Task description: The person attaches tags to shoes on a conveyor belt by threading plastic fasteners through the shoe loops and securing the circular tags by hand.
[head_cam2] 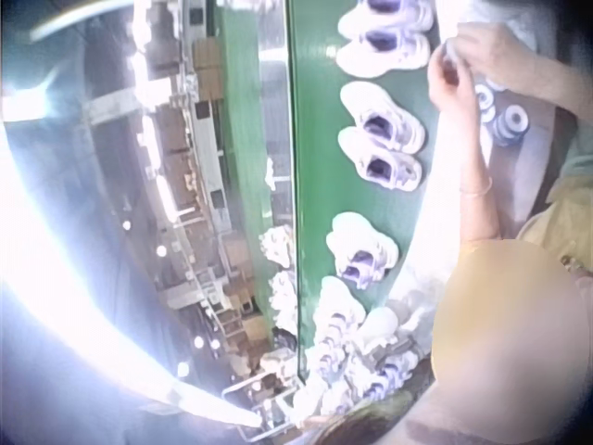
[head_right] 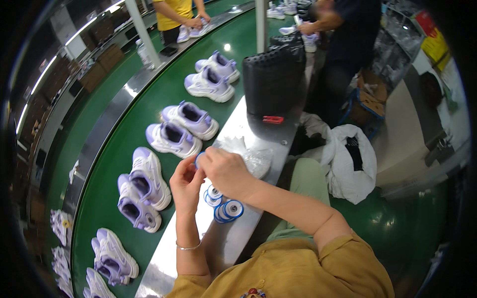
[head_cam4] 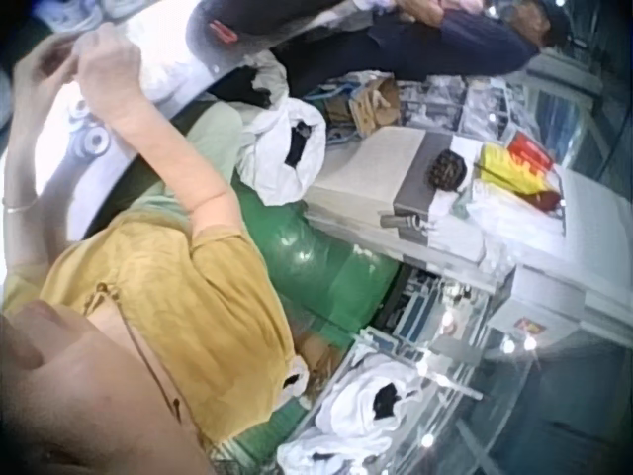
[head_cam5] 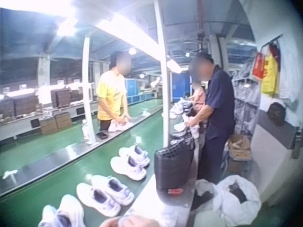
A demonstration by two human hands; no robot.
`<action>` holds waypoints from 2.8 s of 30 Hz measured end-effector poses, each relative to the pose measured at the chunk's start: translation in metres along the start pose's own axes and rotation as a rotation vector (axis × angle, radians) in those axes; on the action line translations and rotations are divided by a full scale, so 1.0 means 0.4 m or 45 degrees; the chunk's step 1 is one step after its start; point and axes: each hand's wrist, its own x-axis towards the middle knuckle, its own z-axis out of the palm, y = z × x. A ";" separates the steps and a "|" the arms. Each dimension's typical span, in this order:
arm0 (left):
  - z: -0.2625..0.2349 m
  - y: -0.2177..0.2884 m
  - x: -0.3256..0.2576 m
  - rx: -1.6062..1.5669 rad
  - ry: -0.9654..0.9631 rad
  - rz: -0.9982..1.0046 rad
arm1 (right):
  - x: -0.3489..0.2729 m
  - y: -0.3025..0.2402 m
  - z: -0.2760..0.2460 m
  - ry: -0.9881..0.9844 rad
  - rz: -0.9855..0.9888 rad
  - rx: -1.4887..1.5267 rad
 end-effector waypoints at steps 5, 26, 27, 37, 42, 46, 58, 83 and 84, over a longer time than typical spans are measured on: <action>0.020 0.009 0.004 0.208 0.012 0.085 | 0.003 0.022 -0.019 -0.009 -0.071 -0.105; 0.065 0.001 0.033 0.202 0.060 0.070 | 0.005 0.082 -0.023 0.038 -0.037 0.039; 0.065 0.001 0.036 0.196 0.015 0.046 | 0.004 0.083 -0.027 0.020 -0.020 0.019; 0.060 0.002 0.042 0.194 0.020 -0.014 | 0.007 0.088 -0.024 0.036 -0.033 0.000; 0.051 0.028 0.028 0.161 0.003 0.018 | 0.015 0.065 -0.035 0.017 -0.054 0.023; 0.043 0.056 0.025 -0.113 -0.058 -0.106 | 0.010 0.071 -0.033 0.103 -0.014 0.121; 0.037 0.044 0.065 -0.083 -0.222 -0.079 | 0.008 0.098 -0.050 -0.019 0.005 0.249; 0.041 -0.116 0.231 1.246 0.474 0.418 | 0.052 0.190 -0.002 -0.254 0.361 0.662; 0.048 -0.106 0.231 1.248 0.472 0.417 | 0.055 0.193 0.002 -0.259 0.352 0.643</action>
